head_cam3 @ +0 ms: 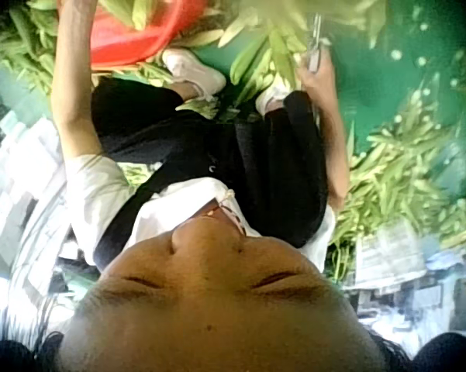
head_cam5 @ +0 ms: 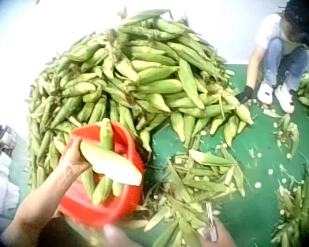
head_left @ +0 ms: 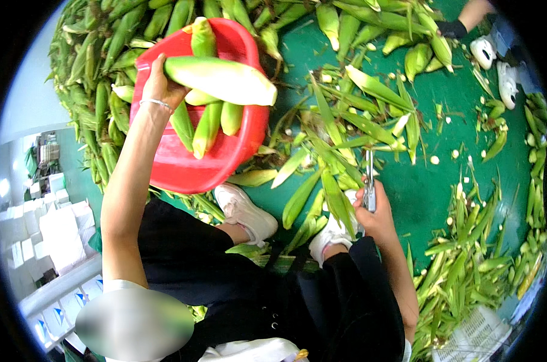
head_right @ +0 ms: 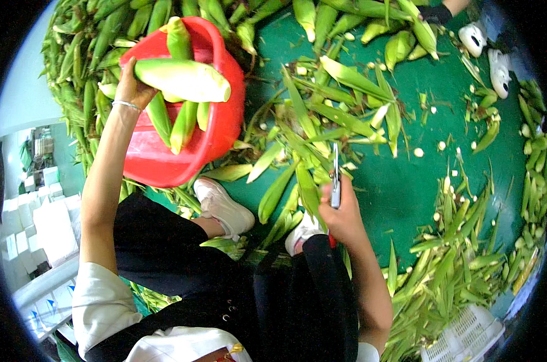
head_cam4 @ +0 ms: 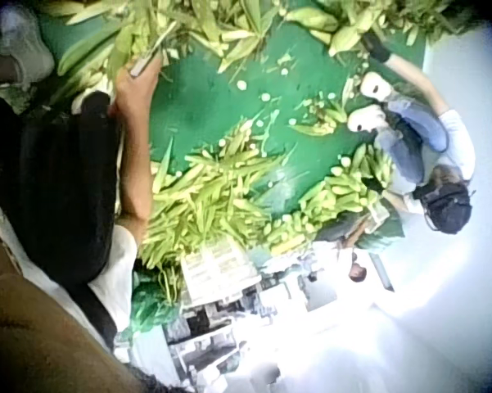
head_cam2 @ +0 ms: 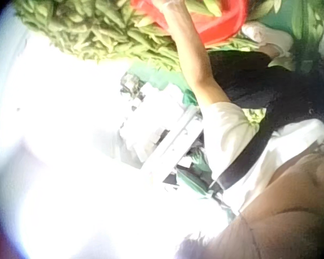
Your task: The person sits on the floor and uses shears to remove the husks and silk from corn cobs. They pick up each cob, trim the ends, and place the cleaned corn into a red basket while discarding the husks onto the floor.
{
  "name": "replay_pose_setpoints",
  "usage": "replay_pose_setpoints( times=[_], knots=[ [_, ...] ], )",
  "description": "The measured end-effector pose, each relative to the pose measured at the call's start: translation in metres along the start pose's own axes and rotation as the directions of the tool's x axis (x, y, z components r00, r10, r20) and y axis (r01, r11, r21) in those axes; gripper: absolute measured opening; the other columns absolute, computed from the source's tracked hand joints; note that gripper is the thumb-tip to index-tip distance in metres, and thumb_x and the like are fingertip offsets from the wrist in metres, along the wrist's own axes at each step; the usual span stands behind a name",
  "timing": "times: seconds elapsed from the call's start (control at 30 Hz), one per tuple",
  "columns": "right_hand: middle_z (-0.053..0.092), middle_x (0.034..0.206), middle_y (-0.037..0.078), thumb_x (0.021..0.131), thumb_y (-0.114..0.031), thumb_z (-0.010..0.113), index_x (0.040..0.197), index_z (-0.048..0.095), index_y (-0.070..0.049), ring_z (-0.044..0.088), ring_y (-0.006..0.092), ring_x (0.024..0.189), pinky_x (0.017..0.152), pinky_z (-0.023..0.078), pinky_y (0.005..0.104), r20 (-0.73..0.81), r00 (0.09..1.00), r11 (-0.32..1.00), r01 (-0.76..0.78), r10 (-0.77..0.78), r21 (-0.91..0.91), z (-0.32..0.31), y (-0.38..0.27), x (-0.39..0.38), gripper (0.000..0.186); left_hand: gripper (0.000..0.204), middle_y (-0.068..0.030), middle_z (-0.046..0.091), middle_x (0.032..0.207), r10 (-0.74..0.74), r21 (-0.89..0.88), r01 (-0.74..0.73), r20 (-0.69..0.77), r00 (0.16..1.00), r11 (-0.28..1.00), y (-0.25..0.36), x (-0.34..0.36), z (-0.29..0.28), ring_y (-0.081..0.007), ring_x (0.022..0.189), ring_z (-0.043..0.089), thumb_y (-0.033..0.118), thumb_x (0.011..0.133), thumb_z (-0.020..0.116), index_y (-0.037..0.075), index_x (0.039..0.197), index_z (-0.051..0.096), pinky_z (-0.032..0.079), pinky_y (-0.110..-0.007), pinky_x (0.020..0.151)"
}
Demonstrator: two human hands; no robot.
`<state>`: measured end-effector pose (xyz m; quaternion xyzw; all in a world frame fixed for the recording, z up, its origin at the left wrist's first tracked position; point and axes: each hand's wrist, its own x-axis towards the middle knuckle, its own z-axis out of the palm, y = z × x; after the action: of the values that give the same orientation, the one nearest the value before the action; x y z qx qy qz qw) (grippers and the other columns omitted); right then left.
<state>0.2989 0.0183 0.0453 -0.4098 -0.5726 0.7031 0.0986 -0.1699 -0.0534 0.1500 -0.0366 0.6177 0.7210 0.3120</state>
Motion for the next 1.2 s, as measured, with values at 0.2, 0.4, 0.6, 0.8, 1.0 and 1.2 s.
replay_pose_setpoints(
  times=[0.2,0.4,0.6,0.8,1.0,1.2],
  knots=[
    [0.055,0.103,0.021,0.066,-0.007,0.058,0.125,0.041,0.0,0.057,0.0367,0.093,0.085,0.045,0.0381,-0.075,0.996,0.919,0.021,-0.055,-0.393,0.006,0.0,0.006,0.062,0.017,-0.011,0.065,0.091,0.461,0.823,-0.264,0.003,0.887,0.503,0.092,0.056,-0.117,-0.026,0.087,0.064,0.008,0.085,0.049,0.004,0.101,0.056,0.051,-0.04,0.081],
    [0.052,0.107,0.022,0.07,-0.009,0.061,0.129,0.036,0.001,0.054,0.0352,0.098,0.088,0.043,0.0399,-0.012,0.999,0.883,-0.037,0.036,-0.467,0.002,-0.036,0.025,0.066,0.026,-0.0137,0.065,0.098,0.68,0.752,-0.657,0.509,0.528,-0.054,0.066,0.076,0.047,-0.0237,0.09,0.064,0.008,0.079,0.061,0.001,0.103,0.059,0.049,-0.033,0.082],
    [0.049,0.106,0.022,0.069,-0.015,0.065,0.126,0.036,0.001,0.051,0.0376,0.102,0.09,0.042,0.0422,0.125,0.992,0.883,0.042,0.019,-0.468,0.024,-0.027,0.045,0.065,0.037,-0.0222,0.065,0.09,0.564,0.765,-0.613,0.599,0.568,-0.196,0.063,0.143,0.202,-0.0337,0.088,0.063,0.025,0.074,0.066,-0.003,0.098,0.062,0.048,-0.041,0.083],
    [0.053,0.104,0.021,0.066,-0.017,0.067,0.119,0.044,-0.002,0.052,0.039,0.099,0.085,0.044,0.0424,0.04,0.998,0.904,-0.026,0.048,-0.426,0.014,0.002,0.046,0.059,0.044,-0.0268,0.064,0.089,0.391,0.763,-0.64,0.618,0.682,-0.089,0.023,0.139,0.234,-0.0423,0.084,0.059,0.038,0.085,0.06,-0.006,0.09,0.064,0.045,-0.043,0.078],
    [0.053,0.099,0.008,0.069,-0.01,0.064,0.123,0.042,-0.006,0.053,0.019,0.089,0.079,0.045,0.0325,-0.009,0.999,0.998,-0.053,0.054,0.025,-0.027,-0.017,0.064,0.059,0.021,0.009,0.033,0.051,-0.079,0.497,-0.15,0.409,0.909,0.855,-0.053,0.031,0.145,-0.005,0.038,0.027,0.027,0.093,0.054,0.008,0.086,0.061,0.018,-0.023,0.036],
    [0.053,0.117,0.007,0.071,-0.002,0.056,0.13,0.038,-0.003,0.051,0.0168,0.104,0.081,0.046,0.0299,0.217,0.972,0.95,-0.15,0.09,0.274,-0.04,-0.028,0.088,0.061,0.028,0.0086,0.033,0.05,-0.262,0.669,-0.159,0.483,0.836,0.726,-0.053,-0.046,0.067,-0.0027,0.038,0.024,0.03,0.093,0.055,0.007,0.077,0.055,0.017,-0.023,0.037]
  ],
)
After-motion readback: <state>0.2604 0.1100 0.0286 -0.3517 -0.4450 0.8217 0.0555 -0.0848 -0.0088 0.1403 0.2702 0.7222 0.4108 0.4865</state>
